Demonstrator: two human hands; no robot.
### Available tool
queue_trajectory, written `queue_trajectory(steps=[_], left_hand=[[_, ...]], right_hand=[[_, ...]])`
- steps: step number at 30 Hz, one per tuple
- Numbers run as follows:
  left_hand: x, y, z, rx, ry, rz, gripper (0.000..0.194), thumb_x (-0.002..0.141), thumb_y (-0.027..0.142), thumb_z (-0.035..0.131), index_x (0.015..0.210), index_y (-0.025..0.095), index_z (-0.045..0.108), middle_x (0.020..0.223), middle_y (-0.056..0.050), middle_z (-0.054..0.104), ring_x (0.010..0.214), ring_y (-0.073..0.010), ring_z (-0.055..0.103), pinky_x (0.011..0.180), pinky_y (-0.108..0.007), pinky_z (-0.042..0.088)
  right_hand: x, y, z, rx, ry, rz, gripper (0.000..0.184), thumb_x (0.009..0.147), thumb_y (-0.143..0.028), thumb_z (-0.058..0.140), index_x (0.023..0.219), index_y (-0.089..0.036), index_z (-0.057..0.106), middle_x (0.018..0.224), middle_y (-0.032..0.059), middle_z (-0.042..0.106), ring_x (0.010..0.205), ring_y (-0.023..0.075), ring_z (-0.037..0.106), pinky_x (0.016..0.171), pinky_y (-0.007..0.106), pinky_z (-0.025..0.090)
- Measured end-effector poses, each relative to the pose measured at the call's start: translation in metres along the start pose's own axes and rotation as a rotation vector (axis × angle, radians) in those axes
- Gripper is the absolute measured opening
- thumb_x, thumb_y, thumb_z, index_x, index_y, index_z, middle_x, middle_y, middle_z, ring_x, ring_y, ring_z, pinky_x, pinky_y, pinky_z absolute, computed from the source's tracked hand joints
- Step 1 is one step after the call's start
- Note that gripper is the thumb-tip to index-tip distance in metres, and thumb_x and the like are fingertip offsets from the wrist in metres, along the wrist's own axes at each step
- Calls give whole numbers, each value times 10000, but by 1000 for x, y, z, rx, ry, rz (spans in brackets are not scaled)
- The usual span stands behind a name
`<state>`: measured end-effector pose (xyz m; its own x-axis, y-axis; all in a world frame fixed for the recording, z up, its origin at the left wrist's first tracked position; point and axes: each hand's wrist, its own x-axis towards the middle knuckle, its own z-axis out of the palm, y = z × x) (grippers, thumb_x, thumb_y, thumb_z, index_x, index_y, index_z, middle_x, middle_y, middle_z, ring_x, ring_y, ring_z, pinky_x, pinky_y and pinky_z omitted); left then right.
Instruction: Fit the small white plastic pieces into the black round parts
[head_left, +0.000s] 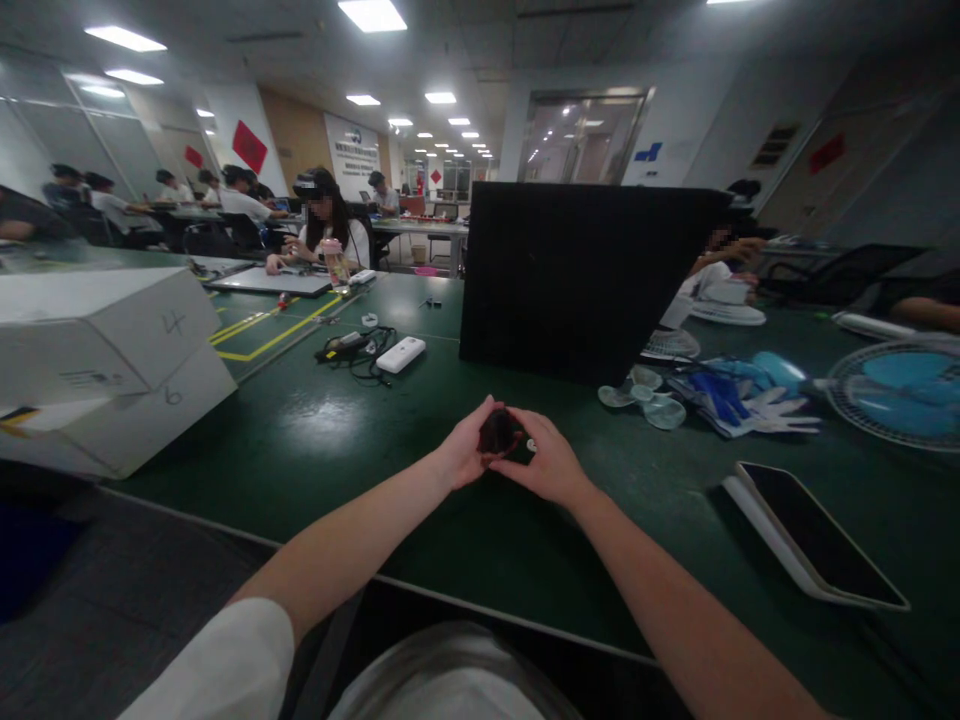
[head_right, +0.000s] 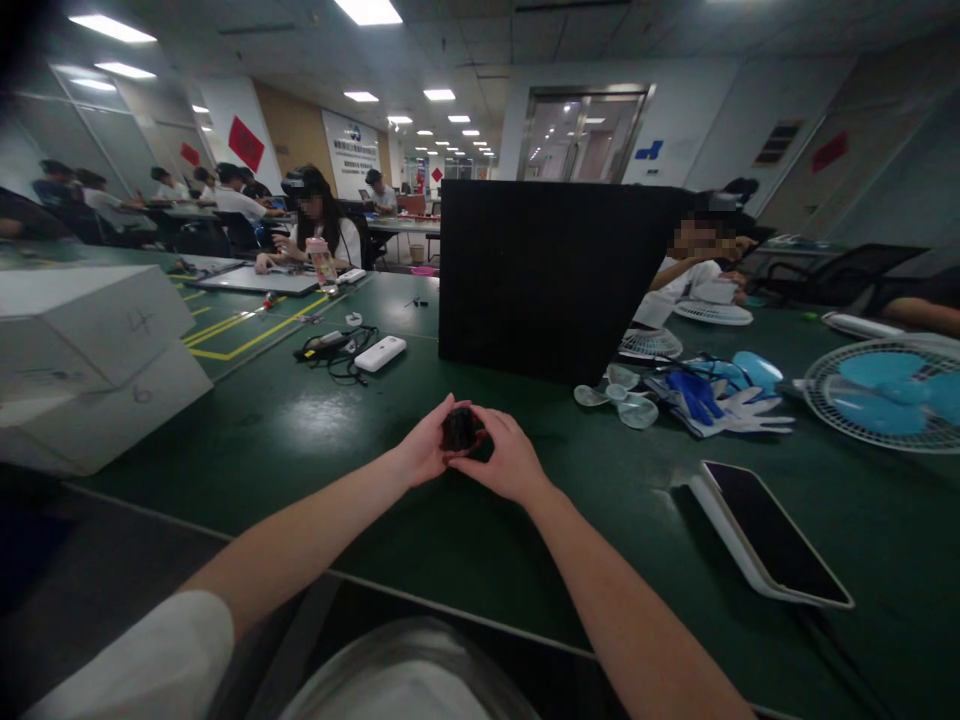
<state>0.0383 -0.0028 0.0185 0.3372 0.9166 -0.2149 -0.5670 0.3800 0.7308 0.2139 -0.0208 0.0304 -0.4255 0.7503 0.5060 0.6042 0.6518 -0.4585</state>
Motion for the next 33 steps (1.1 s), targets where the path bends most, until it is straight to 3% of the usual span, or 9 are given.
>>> queue_trajectory(steps=[3,6,9,12,15,17,22,26,33], left_hand=[[2,-7,1,110,-26,81,564,927,627,545,1344,246,536,1268,-107,660,1109,-219,679,916,-368,583],[-1,-3,-1,445,-50,222,583,942,605,527,1412,260,515,1341,-116,622,1225,-250,614,996,-420,538],[-10,13,-9,873,-120,470,680,829,529,721,1424,255,539,1455,-133,532,1305,-295,540,1021,-431,517],[-22,29,-22,1149,-156,601,772,720,438,829,1419,262,552,1494,-149,482,1148,-284,624,876,-397,575],[-29,34,-34,1327,-145,542,699,746,399,795,1387,236,570,1246,-119,655,827,-191,674,757,-353,575],[-30,32,-40,1410,-146,517,683,762,390,771,1393,243,556,1091,-68,705,760,-173,664,752,-336,562],[-19,23,-45,1447,-5,528,515,767,291,707,1272,247,611,987,-28,729,796,-186,683,746,-307,548],[-11,24,-50,1429,149,515,453,785,281,688,1233,249,625,940,-22,745,797,-197,700,750,-311,547],[-18,26,-47,1469,171,486,496,807,392,718,1278,267,622,990,-39,760,835,-232,720,736,-324,545]], right_hand=[[-2,0,4,-7,31,44,668,778,-431,786,1378,-248,556,1240,108,679,1135,309,633,982,513,503],[-3,3,1,-12,53,69,653,797,-355,743,1402,-244,523,1243,93,677,1110,291,650,982,492,502],[-2,6,-5,-47,46,62,664,786,-316,727,1408,-237,511,1255,99,673,1120,300,648,990,494,493],[-1,5,-10,-85,2,5,623,773,-283,721,1368,-226,546,1254,110,677,1136,314,641,1025,518,466],[-2,4,-9,-81,-53,-18,574,787,-250,695,1348,-236,571,1253,108,680,1143,304,637,1010,500,484],[-3,4,-7,-59,-105,-23,565,797,-249,689,1351,-250,579,1257,103,679,1146,296,634,979,480,509],[-1,9,-8,-112,-114,5,556,812,-372,725,1342,-254,604,1307,103,661,1185,309,613,1001,494,495],[3,25,-12,-320,-143,192,306,825,-489,714,1006,-243,743,1120,112,719,1030,323,656,894,488,507],[3,39,-8,-376,-239,396,97,815,-347,688,852,-263,720,866,47,717,778,243,668,739,400,496]])
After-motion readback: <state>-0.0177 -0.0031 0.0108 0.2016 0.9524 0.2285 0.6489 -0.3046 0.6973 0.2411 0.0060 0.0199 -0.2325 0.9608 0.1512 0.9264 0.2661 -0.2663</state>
